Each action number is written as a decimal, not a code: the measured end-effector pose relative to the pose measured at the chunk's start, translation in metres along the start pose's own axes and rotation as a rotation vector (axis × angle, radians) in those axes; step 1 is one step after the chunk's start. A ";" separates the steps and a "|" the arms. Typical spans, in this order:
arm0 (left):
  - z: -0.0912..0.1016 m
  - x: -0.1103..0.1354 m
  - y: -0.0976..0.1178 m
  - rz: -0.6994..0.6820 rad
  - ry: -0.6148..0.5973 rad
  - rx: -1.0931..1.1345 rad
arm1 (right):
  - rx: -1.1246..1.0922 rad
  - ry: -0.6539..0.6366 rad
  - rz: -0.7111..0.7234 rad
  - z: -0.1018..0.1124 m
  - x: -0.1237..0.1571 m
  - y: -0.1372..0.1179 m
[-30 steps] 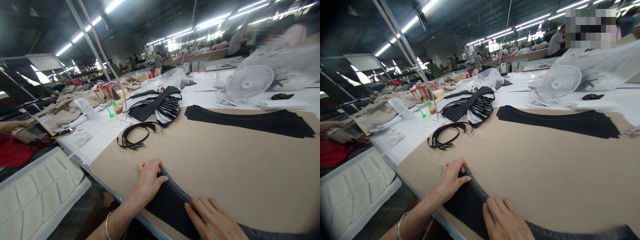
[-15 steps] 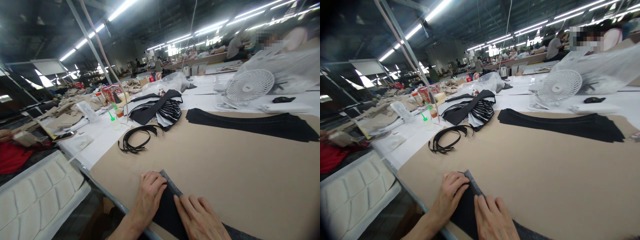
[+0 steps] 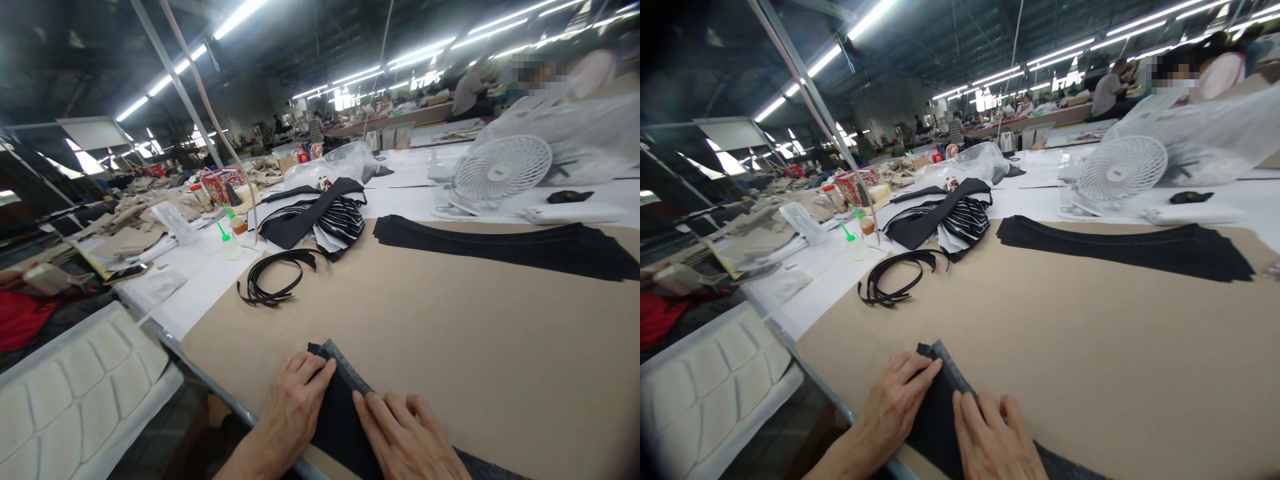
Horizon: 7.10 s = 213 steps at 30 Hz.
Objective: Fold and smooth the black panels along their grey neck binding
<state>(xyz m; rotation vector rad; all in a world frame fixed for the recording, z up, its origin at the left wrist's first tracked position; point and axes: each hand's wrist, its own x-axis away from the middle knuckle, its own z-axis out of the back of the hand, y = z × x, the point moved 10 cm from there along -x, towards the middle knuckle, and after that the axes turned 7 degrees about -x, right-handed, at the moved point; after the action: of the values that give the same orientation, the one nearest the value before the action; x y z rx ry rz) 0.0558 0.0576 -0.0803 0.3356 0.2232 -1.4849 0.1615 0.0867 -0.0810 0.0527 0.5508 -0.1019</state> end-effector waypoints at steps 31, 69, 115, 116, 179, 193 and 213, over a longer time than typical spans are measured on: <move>-0.016 -0.071 -0.021 -0.166 -0.479 0.277 | -0.492 -0.343 -0.745 -0.040 -0.040 0.053; 0.017 -0.025 -0.030 -0.269 -0.041 0.039 | -0.122 -0.079 -0.191 -0.022 -0.042 0.007; -0.001 -0.051 -0.033 -0.559 -0.184 -0.038 | -0.076 -0.065 -0.202 -0.029 -0.049 0.010; -0.001 -0.050 -0.032 -0.571 -0.179 -0.049 | -0.059 -0.060 -0.189 -0.028 -0.049 0.009; 0.006 -0.008 0.013 -0.284 -0.066 -0.248 | -0.457 -0.309 -0.489 -0.011 -0.023 0.049; -0.006 -0.037 0.023 0.013 -0.321 0.230 | -0.409 -0.439 -0.545 -0.011 -0.020 0.052; -0.011 -0.047 0.034 -0.070 -0.356 0.250 | -0.638 -0.464 -0.679 -0.016 0.000 0.060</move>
<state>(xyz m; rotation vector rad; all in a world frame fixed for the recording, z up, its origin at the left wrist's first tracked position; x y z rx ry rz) 0.0866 0.1074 -0.0712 0.2593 -0.2390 -1.6176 0.1596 0.1472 -0.0927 -0.7685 0.0975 -0.5788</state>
